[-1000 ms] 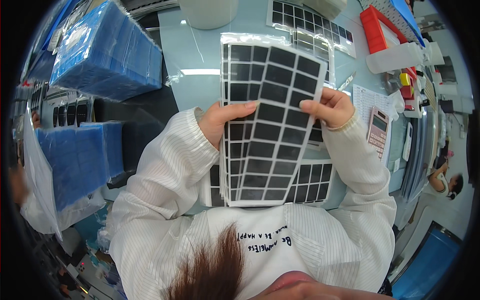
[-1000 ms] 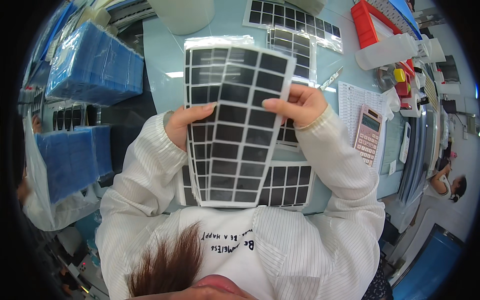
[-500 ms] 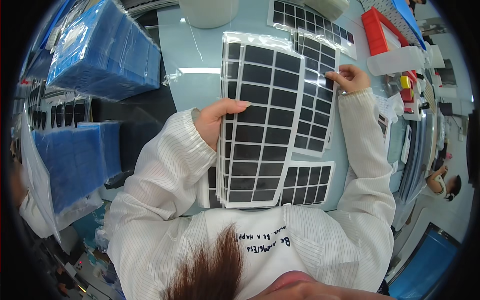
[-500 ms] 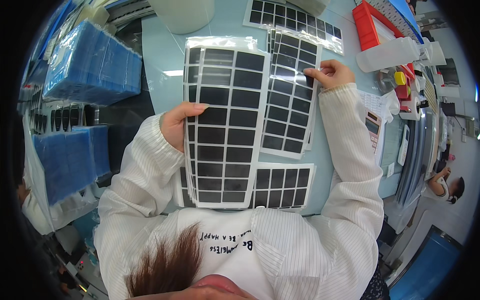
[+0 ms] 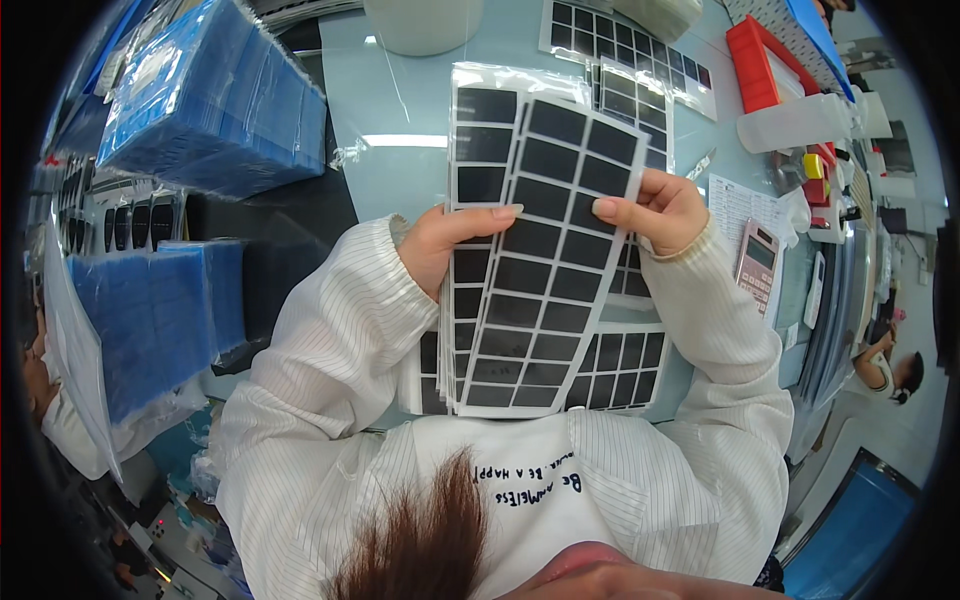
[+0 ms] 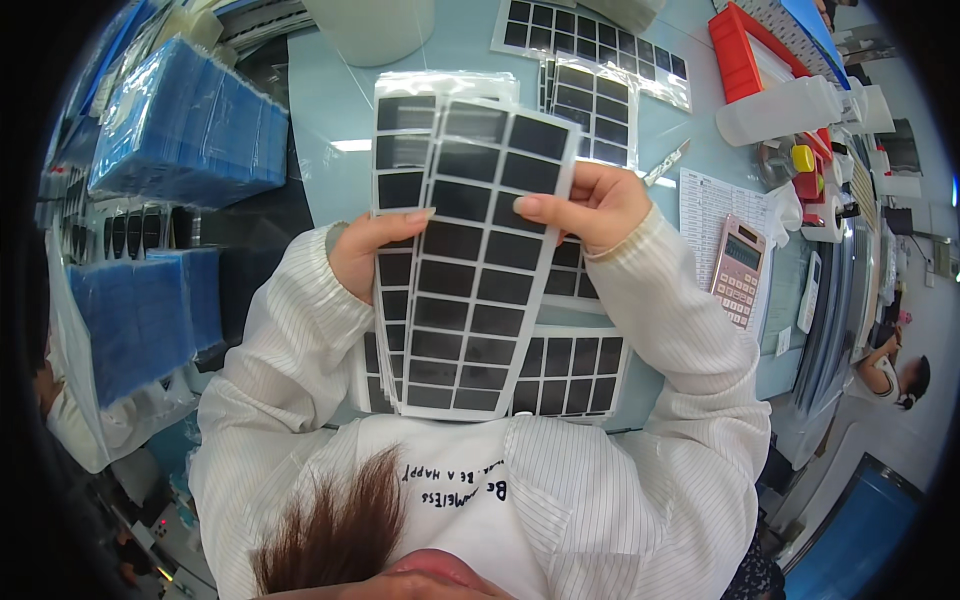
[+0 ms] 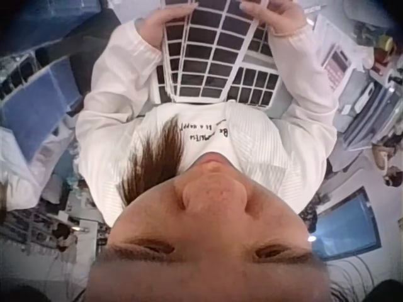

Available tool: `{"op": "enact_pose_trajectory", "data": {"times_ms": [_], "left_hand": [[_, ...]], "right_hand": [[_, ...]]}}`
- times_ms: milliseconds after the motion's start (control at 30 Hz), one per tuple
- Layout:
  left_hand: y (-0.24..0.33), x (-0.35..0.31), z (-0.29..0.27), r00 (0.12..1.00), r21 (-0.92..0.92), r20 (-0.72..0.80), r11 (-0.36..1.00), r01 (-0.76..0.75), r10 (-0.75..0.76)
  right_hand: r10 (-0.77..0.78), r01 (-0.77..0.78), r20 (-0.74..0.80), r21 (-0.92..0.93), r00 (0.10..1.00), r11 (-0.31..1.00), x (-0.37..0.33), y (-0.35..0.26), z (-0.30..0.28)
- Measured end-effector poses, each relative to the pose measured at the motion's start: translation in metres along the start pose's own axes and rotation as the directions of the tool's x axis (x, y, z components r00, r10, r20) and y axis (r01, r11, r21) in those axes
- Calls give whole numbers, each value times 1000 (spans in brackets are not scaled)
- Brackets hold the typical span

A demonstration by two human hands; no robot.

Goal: Inspecting and counting sheets of solar cell components at a quality control station using a calculator.

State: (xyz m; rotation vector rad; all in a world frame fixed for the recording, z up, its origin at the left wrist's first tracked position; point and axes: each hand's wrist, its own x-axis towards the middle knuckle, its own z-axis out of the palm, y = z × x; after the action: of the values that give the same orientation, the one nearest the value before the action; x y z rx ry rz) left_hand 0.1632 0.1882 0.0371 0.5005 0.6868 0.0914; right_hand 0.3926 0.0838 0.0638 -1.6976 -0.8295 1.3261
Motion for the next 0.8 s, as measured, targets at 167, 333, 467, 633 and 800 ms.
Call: {"op": "enact_pose_trajectory", "data": {"times_ms": [167, 333, 467, 633, 800], "left_hand": [[-3, 1, -12, 998, -173, 56, 985, 2, 8], [-11, 7, -28, 979, -408, 155, 911, -59, 133], [-7, 5, -20, 957, -458, 267, 888, 27, 109], [1, 2, -8, 996, -274, 87, 960, 59, -37], [2, 1, -3, 1000, 8, -25, 1000, 15, -15]], "right_hand": [[-48, 50, -14, 319, 999, 946, 5, -6, -47], [107, -79, -133, 200, 985, 977, 42, 6, -132], [92, -106, -251, -42, 963, 993, 65, 24, -131], [-388, -83, -477, -708, 789, 701, 69, 33, -123], [-366, 269, -215, -378, 905, 886, 30, -4, -90]]}}
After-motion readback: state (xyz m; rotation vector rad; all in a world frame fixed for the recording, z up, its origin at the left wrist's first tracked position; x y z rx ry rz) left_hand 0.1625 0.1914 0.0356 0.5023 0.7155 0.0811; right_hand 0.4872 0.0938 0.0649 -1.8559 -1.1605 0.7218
